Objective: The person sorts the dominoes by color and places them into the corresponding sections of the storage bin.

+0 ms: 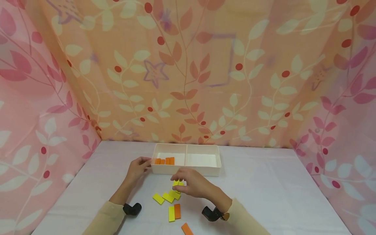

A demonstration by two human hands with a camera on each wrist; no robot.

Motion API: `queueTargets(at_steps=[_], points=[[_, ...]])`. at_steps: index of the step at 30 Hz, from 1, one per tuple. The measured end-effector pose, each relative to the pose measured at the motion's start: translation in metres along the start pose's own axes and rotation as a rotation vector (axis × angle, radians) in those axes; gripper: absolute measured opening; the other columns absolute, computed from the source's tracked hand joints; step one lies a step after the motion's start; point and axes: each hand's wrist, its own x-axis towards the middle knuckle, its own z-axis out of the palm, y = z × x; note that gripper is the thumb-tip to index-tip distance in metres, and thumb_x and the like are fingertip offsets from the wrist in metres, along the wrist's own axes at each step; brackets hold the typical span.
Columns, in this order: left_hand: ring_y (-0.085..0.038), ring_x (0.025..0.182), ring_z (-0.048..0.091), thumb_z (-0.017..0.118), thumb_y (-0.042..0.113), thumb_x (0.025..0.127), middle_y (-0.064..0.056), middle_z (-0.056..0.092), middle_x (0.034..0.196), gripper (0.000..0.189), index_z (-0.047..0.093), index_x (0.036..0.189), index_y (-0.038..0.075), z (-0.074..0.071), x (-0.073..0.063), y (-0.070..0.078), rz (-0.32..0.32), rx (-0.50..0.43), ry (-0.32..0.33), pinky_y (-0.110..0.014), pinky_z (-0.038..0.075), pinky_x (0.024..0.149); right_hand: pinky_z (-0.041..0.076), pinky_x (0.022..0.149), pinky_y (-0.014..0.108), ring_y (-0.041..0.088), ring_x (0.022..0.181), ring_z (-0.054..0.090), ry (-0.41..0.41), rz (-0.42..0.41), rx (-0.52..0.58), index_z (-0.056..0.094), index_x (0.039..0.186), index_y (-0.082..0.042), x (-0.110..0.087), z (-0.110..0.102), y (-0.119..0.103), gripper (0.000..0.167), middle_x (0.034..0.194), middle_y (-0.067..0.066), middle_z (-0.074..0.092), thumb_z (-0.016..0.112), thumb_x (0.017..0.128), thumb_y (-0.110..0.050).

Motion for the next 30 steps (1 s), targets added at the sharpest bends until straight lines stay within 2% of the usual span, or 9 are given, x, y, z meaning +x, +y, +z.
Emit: queueTargets(at_steps=[5, 10, 13, 17, 20, 30], points=[[-0.019, 0.090, 0.065, 0.060, 0.020, 0.097, -0.013, 0.068, 0.103, 0.022, 0.066, 0.109, 0.004, 0.000, 0.001, -0.002, 0.002, -0.004, -0.002, -0.025, 0.051, 0.072, 0.050, 0.076, 0.018, 0.001, 0.089, 0.056, -0.008, -0.021, 0.012, 0.071, 0.110, -0.017, -0.006, 0.008, 0.000, 0.023, 0.101, -0.007, 0.066, 0.070, 0.090, -0.028], [-0.019, 0.091, 0.064, 0.060, 0.021, 0.097, -0.012, 0.068, 0.105, 0.022, 0.065, 0.110, 0.005, 0.001, 0.003, -0.004, -0.011, -0.006, -0.004, -0.026, 0.052, 0.074, 0.053, 0.078, 0.024, 0.012, 0.089, 0.059, -0.055, 0.017, 0.032, 0.071, 0.111, -0.014, -0.011, 0.017, 0.000, 0.023, 0.103, 0.000, 0.067, 0.069, 0.090, -0.025], [-0.019, 0.092, 0.065, 0.060, 0.021, 0.097, -0.012, 0.068, 0.105, 0.022, 0.065, 0.110, 0.005, 0.001, 0.002, -0.004, -0.013, -0.007, -0.003, -0.027, 0.053, 0.075, 0.053, 0.081, 0.023, 0.015, 0.091, 0.061, -0.099, 0.035, -0.021, 0.070, 0.112, -0.013, -0.013, 0.024, -0.003, 0.025, 0.105, 0.002, 0.067, 0.069, 0.090, -0.025], [-0.019, 0.092, 0.065, 0.060, 0.022, 0.097, -0.012, 0.068, 0.106, 0.022, 0.065, 0.111, 0.005, 0.001, 0.002, -0.004, -0.015, -0.011, -0.003, -0.027, 0.052, 0.075, 0.052, 0.084, 0.020, 0.010, 0.095, 0.061, -0.151, 0.063, -0.111, 0.070, 0.112, -0.015, -0.016, 0.031, -0.005, 0.026, 0.107, -0.002, 0.066, 0.069, 0.090, -0.029], [-0.020, 0.092, 0.065, 0.060, 0.022, 0.097, -0.012, 0.068, 0.106, 0.022, 0.065, 0.111, 0.005, 0.001, 0.002, -0.004, -0.016, -0.013, -0.004, -0.027, 0.052, 0.075, 0.051, 0.085, 0.020, 0.006, 0.097, 0.060, -0.183, 0.086, -0.119, 0.070, 0.113, -0.017, -0.018, 0.035, -0.005, 0.026, 0.107, -0.005, 0.066, 0.068, 0.091, -0.031], [-0.019, 0.092, 0.064, 0.060, 0.022, 0.097, -0.011, 0.067, 0.106, 0.023, 0.065, 0.111, 0.005, 0.001, 0.001, -0.003, -0.012, -0.006, -0.009, -0.027, 0.053, 0.076, 0.050, 0.082, 0.017, 0.002, 0.093, 0.057, -0.221, 0.038, -0.192, 0.070, 0.112, -0.019, -0.024, 0.040, -0.002, 0.028, 0.104, -0.010, 0.064, 0.069, 0.089, -0.035]])
